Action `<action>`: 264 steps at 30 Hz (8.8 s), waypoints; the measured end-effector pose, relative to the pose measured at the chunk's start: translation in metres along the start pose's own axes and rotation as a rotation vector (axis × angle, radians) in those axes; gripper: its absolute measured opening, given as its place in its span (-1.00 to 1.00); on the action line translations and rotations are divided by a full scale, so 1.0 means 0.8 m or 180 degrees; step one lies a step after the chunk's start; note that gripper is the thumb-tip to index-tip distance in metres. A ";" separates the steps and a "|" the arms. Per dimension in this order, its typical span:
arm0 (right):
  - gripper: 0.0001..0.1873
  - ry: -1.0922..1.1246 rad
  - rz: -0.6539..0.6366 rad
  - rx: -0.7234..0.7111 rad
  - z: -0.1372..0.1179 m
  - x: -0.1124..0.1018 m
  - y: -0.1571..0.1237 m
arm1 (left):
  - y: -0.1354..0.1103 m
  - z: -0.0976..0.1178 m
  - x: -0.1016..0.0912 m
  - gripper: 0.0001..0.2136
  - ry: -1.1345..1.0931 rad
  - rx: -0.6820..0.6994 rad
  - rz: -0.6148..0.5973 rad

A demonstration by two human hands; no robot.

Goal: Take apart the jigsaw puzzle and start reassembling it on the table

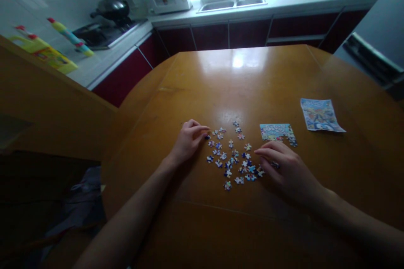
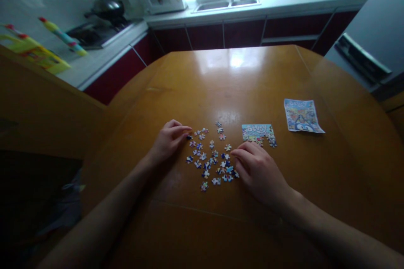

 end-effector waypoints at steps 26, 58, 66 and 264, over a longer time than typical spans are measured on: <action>-0.83 0.0080 0.0398 0.0164 0.015 -0.025 -0.006 | -0.015 0.024 0.007 -0.90 0.0378 0.0590 -0.0350; -0.83 0.0036 0.0253 0.0278 0.029 -0.021 -0.010 | -0.036 0.064 0.012 -0.89 0.0277 0.0803 -0.1102; -0.82 -0.0016 0.0288 0.0281 0.031 -0.022 -0.010 | -0.042 0.066 0.024 -0.91 0.0294 0.0941 -0.1039; -0.82 0.0023 -0.0288 -0.0024 0.024 0.002 -0.004 | -0.099 0.123 0.063 -0.63 0.0835 0.1735 -0.1220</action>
Point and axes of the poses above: each hand's wrist, its own y-axis towards the middle knuckle, its own x-axis out of the palm, z = x × y, the point moved 8 cm from there along y, towards the middle knuckle, and after that the axes turned 15 degrees about -x, right-handed, at the moved point
